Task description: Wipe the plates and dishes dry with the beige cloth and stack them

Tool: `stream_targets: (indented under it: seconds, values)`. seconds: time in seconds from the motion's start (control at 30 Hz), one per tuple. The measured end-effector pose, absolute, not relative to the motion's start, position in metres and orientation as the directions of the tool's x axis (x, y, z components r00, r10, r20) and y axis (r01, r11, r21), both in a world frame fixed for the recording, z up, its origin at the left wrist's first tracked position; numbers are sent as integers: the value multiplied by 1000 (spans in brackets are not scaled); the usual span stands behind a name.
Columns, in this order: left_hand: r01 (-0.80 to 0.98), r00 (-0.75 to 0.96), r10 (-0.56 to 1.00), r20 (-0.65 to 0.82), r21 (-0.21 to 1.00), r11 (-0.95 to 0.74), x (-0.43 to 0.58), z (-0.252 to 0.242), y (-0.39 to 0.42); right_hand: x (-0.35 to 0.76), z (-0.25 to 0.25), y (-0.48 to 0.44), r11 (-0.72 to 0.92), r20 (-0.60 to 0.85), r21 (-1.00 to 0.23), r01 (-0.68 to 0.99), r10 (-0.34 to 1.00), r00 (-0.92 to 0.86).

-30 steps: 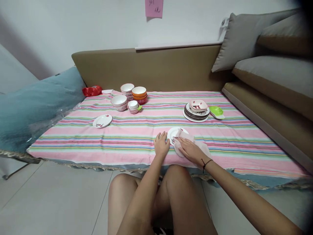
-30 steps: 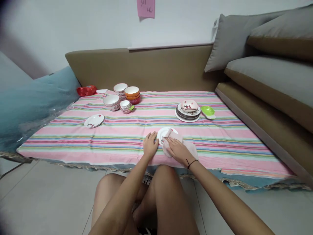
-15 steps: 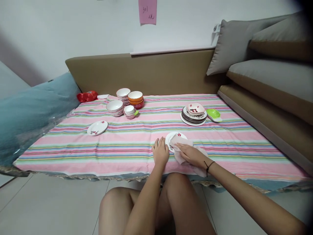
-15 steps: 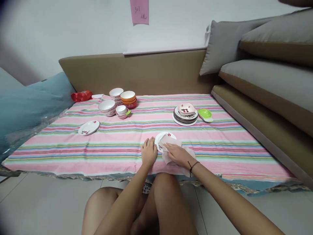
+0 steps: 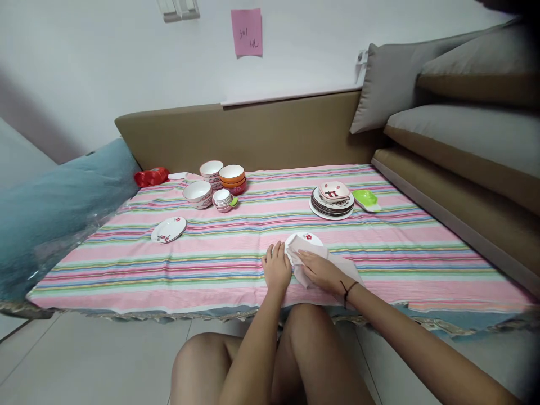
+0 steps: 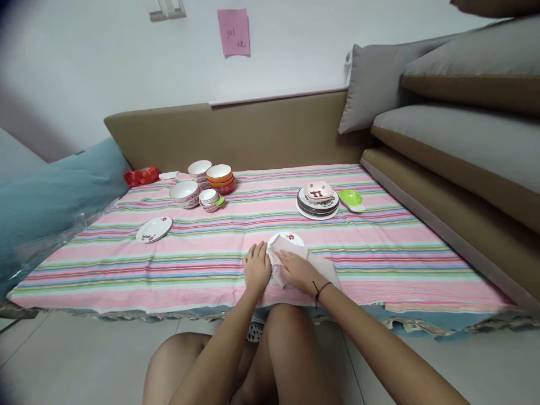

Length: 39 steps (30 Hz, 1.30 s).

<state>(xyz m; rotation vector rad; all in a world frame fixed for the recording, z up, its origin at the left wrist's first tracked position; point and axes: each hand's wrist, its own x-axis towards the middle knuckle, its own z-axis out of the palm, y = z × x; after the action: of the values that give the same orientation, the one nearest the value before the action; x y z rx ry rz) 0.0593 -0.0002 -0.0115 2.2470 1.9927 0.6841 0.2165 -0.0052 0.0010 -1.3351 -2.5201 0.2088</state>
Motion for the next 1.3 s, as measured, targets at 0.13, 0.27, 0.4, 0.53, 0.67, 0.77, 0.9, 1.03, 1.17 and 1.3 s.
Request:
stream_targets:
  seconds: [0.13, 0.27, 0.4, 0.53, 0.67, 0.77, 0.9, 1.03, 1.17, 1.3]
  values:
    - [937, 71, 960, 270, 312, -157, 60, -11, 0, 247, 2, -27, 534, 164, -225, 815, 845, -509]
    - [940, 72, 962, 264, 305, -154, 60, -11, 0, 256, -5, -11, 473, 162, -189, 861, 880, -447]
    - [942, 67, 963, 262, 301, -147, 61, -11, -1, 237, -10, 18, 455, 174, -182, 872, 888, -427]
    - [944, 71, 963, 259, 295, -149, 60, -10, -1, 212, -9, 24, 528, 188, -190, 828, 847, -497]
    - [945, 78, 967, 241, 292, -149, 60, -11, -1, 211, -5, 1, 587, 182, -192, 787, 809, -559]
    - [944, 82, 967, 240, 292, -152, 60, -11, -3, 229, 0, -21, 596, 169, -181, 783, 803, -572]
    - [943, 84, 967, 240, 294, -155, 61, -11, -6, 255, -2, -38, 547, 164, -141, 825, 835, -525]
    - [942, 85, 967, 239, 297, -156, 62, -12, -7, 258, -13, -29, 455, 186, -111, 883, 883, -432]
    - [943, 82, 969, 232, 296, -151, 62, -13, -5, 237, -25, 3, 327, 210, -114, 938, 931, -299]
    - [946, 76, 971, 227, 290, -142, 61, -14, -4, 211, -30, 33, 204, 229, -136, 970, 959, -169]
